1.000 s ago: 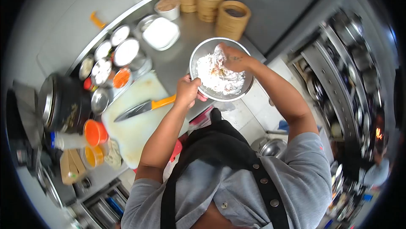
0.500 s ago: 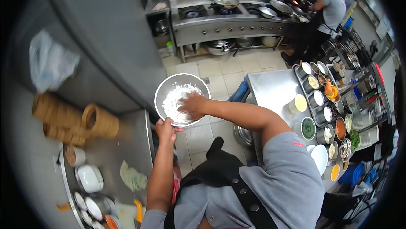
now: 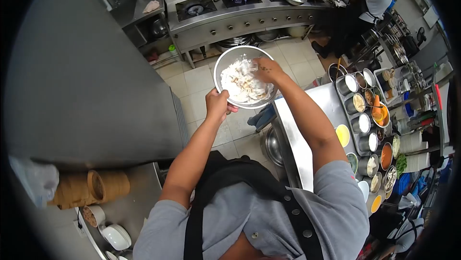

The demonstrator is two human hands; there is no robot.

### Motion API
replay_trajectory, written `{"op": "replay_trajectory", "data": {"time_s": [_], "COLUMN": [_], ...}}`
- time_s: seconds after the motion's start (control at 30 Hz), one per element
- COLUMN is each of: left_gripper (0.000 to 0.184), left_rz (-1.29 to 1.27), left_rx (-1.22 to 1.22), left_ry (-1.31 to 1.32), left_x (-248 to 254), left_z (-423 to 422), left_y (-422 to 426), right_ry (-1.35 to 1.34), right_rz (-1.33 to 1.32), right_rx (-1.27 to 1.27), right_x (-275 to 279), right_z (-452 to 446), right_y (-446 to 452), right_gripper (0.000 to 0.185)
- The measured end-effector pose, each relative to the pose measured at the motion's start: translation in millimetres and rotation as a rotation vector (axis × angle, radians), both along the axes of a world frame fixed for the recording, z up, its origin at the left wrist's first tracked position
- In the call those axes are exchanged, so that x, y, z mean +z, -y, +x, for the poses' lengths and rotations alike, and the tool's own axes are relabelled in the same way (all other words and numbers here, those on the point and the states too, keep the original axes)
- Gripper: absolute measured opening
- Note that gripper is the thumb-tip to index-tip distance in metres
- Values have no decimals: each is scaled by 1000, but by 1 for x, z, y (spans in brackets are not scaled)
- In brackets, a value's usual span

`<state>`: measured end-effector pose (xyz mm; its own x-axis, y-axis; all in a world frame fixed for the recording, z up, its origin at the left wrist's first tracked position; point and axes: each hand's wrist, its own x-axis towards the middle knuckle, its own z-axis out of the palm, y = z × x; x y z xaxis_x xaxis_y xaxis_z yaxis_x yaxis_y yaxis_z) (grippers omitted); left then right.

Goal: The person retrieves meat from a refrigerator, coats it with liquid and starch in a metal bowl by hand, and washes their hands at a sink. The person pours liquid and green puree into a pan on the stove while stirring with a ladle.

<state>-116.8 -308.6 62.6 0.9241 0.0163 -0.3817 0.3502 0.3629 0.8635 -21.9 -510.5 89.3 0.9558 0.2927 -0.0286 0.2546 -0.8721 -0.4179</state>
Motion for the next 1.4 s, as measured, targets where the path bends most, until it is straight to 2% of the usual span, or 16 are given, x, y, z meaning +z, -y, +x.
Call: {"op": "replay_trajectory", "data": {"time_s": [0.03, 0.13, 0.17, 0.27, 0.33, 0.37, 0.53, 0.57, 0.77, 0.8, 0.87, 0.97, 1.0, 1.13, 1.17, 1.4], "left_gripper": [23, 26, 26, 25, 24, 24, 26, 27, 30, 31, 29, 25, 25, 24, 24, 24], "left_rz": [7, 8, 1, 35, 68, 85, 38, 42, 7, -6, -13, -4, -3, 9, 2, 37], "left_rx": [-26, -96, -117, -210, -278, -314, -464, -489, -565, -587, -622, -673, -690, -741, -766, -810], "left_ry": [4, 19, 13, 27, 39, 35, 32, 30, 7, -11, 64, 32, 15, 48, 45, 46], "left_x": [0, -6, -9, -18, -23, -24, -1, 1, -1, -3, -4, -23, -25, -14, -11, 3], "left_z": [12, 64, 82, 147, 184, 205, 294, 307, 369, 377, 387, 412, 421, 454, 464, 510], "left_y": [1, 6, 9, 10, 11, 8, 11, 15, 62, 73, 100, 148, 165, 221, 233, 309], "right_ry": [43, -47, 133, 114, -125, -9, -266, -428, -175, -135, 110, -43, 89, 175, -89, 119], "right_rz": [-78, 144, -102, -133, 101, 91, -189, -217, -361, -244, 130, 285, 253, 134, -18, -250], "right_rx": [6, -96, -188, -146, -130, -72, -264, -331, -328, -360, -518, -701, -722, -652, -677, -609], "right_x": [11, -29, -46, -49, -64, -78, 1, 12, -17, -27, -66, -41, -43, -22, 7, -40], "right_z": [3, 48, 50, 75, 117, 136, 204, 215, 211, 215, 231, 261, 270, 301, 306, 346], "right_y": [5, 13, 3, -34, -36, -30, 16, 27, 55, 58, 75, 100, 116, 205, 220, 263], "right_gripper": [43, 45, 50, 59, 63, 56, 45, 48, 83, 95, 80, 67, 50, 39, 46, 63]}}
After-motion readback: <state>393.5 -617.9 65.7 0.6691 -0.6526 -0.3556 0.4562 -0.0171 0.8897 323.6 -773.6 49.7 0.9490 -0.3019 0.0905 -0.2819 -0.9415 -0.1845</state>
